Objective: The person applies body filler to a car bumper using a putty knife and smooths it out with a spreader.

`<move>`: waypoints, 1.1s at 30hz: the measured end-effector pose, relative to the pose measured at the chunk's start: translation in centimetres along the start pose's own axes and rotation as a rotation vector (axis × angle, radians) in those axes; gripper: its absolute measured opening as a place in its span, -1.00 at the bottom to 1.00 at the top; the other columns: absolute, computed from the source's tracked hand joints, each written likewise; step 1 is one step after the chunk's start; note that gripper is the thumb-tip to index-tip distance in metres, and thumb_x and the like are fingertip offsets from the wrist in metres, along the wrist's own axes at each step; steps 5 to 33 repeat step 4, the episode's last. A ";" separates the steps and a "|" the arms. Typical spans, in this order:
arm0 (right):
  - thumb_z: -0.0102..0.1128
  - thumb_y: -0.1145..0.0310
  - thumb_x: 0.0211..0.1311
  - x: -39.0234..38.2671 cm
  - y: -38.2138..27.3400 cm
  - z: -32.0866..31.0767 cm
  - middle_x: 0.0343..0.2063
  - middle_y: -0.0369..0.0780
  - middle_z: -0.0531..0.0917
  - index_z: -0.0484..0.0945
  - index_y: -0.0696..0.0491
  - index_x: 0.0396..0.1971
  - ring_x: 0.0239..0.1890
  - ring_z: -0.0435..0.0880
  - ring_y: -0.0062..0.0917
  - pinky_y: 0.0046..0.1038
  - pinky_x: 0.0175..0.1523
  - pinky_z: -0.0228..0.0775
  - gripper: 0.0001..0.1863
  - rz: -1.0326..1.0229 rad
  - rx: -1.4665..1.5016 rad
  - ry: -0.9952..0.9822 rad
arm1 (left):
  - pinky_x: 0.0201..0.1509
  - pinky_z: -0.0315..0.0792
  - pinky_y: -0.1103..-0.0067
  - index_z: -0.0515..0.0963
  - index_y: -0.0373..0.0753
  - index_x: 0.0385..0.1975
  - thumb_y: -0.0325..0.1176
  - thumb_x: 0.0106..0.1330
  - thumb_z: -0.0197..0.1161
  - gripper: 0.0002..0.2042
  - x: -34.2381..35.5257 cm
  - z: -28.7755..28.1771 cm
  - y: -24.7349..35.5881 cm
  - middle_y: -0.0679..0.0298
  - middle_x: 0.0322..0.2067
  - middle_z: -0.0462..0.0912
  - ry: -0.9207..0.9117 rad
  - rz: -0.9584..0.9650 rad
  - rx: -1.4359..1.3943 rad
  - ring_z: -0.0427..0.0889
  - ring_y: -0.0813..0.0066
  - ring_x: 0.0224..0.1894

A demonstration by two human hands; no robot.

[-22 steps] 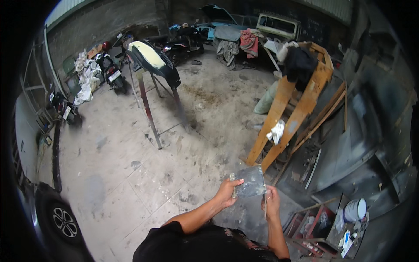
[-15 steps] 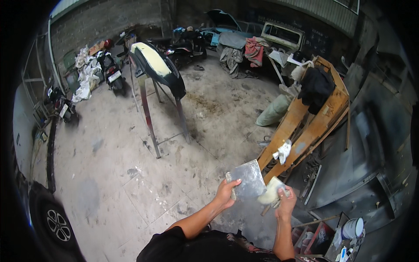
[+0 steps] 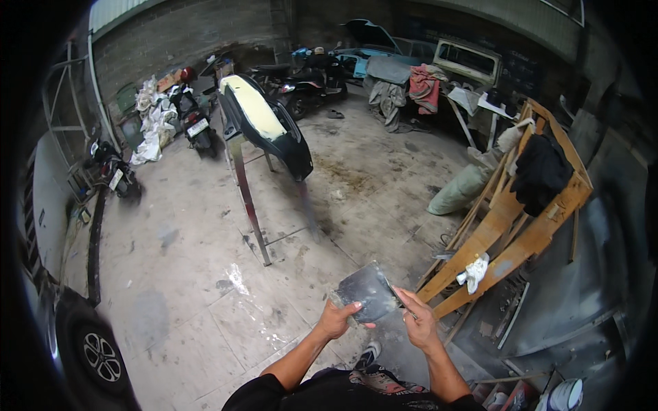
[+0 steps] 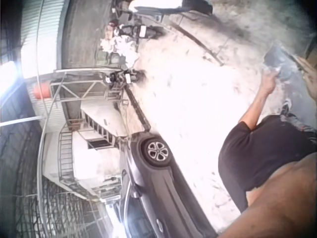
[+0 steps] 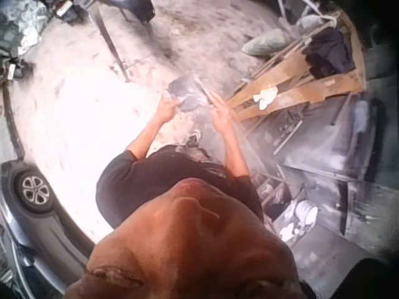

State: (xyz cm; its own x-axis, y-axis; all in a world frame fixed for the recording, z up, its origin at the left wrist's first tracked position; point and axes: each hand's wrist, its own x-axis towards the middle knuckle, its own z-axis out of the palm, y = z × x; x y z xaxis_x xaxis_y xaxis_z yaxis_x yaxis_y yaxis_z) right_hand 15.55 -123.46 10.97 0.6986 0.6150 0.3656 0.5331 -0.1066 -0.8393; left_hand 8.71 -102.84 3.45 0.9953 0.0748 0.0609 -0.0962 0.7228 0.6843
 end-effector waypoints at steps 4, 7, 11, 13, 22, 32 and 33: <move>-0.17 0.73 0.07 3.3 4.6 0.1 0.16 -0.02 0.50 0.45 0.14 0.20 0.22 0.49 -0.24 -0.45 0.28 0.26 -0.38 0.065 0.173 -0.063 | -0.26 0.68 0.03 0.34 -0.22 0.20 -0.50 0.26 0.22 -0.52 3.5 -2.0 1.5 0.08 0.02 0.54 0.001 0.058 0.046 0.61 0.08 0.01; -0.17 0.73 0.07 3.3 4.6 0.1 0.16 -0.02 0.50 0.45 0.14 0.20 0.22 0.49 -0.24 -0.45 0.28 0.26 -0.38 0.065 0.173 -0.063 | -0.26 0.68 0.03 0.34 -0.22 0.20 -0.50 0.26 0.22 -0.52 3.5 -2.0 1.5 0.08 0.02 0.54 0.001 0.058 0.046 0.61 0.08 0.01; -0.17 0.73 0.07 3.3 4.6 0.1 0.16 -0.02 0.50 0.45 0.14 0.20 0.22 0.49 -0.24 -0.45 0.28 0.26 -0.38 0.065 0.173 -0.063 | -0.26 0.68 0.03 0.34 -0.22 0.20 -0.50 0.26 0.22 -0.52 3.5 -2.0 1.5 0.08 0.02 0.54 0.001 0.058 0.046 0.61 0.08 0.01; -0.17 0.73 0.07 3.3 4.6 0.1 0.16 -0.02 0.50 0.45 0.14 0.20 0.22 0.49 -0.24 -0.45 0.28 0.26 -0.38 0.065 0.173 -0.063 | -0.26 0.68 0.03 0.34 -0.22 0.20 -0.50 0.26 0.22 -0.52 3.5 -2.0 1.5 0.08 0.02 0.54 0.001 0.058 0.046 0.61 0.08 0.01; -0.17 0.73 0.07 3.3 4.6 0.1 0.16 -0.02 0.50 0.45 0.14 0.20 0.22 0.49 -0.24 -0.45 0.28 0.26 -0.38 0.065 0.173 -0.063 | -0.26 0.68 0.03 0.34 -0.22 0.20 -0.50 0.26 0.22 -0.52 3.5 -2.0 1.5 0.08 0.02 0.54 0.001 0.058 0.046 0.61 0.08 0.01; -0.17 0.73 0.07 3.3 4.6 0.1 0.16 -0.02 0.50 0.45 0.14 0.20 0.22 0.49 -0.24 -0.45 0.28 0.26 -0.38 0.065 0.173 -0.063 | -0.26 0.68 0.03 0.34 -0.22 0.20 -0.50 0.26 0.22 -0.52 3.5 -2.0 1.5 0.08 0.02 0.54 0.001 0.058 0.046 0.61 0.08 0.01; -0.17 0.73 0.07 3.3 4.6 0.1 0.16 -0.02 0.50 0.45 0.14 0.20 0.22 0.49 -0.24 -0.45 0.28 0.26 -0.38 0.065 0.173 -0.063 | -0.26 0.68 0.03 0.34 -0.22 0.20 -0.50 0.26 0.22 -0.52 3.5 -2.0 1.5 0.08 0.02 0.54 0.001 0.058 0.046 0.61 0.08 0.01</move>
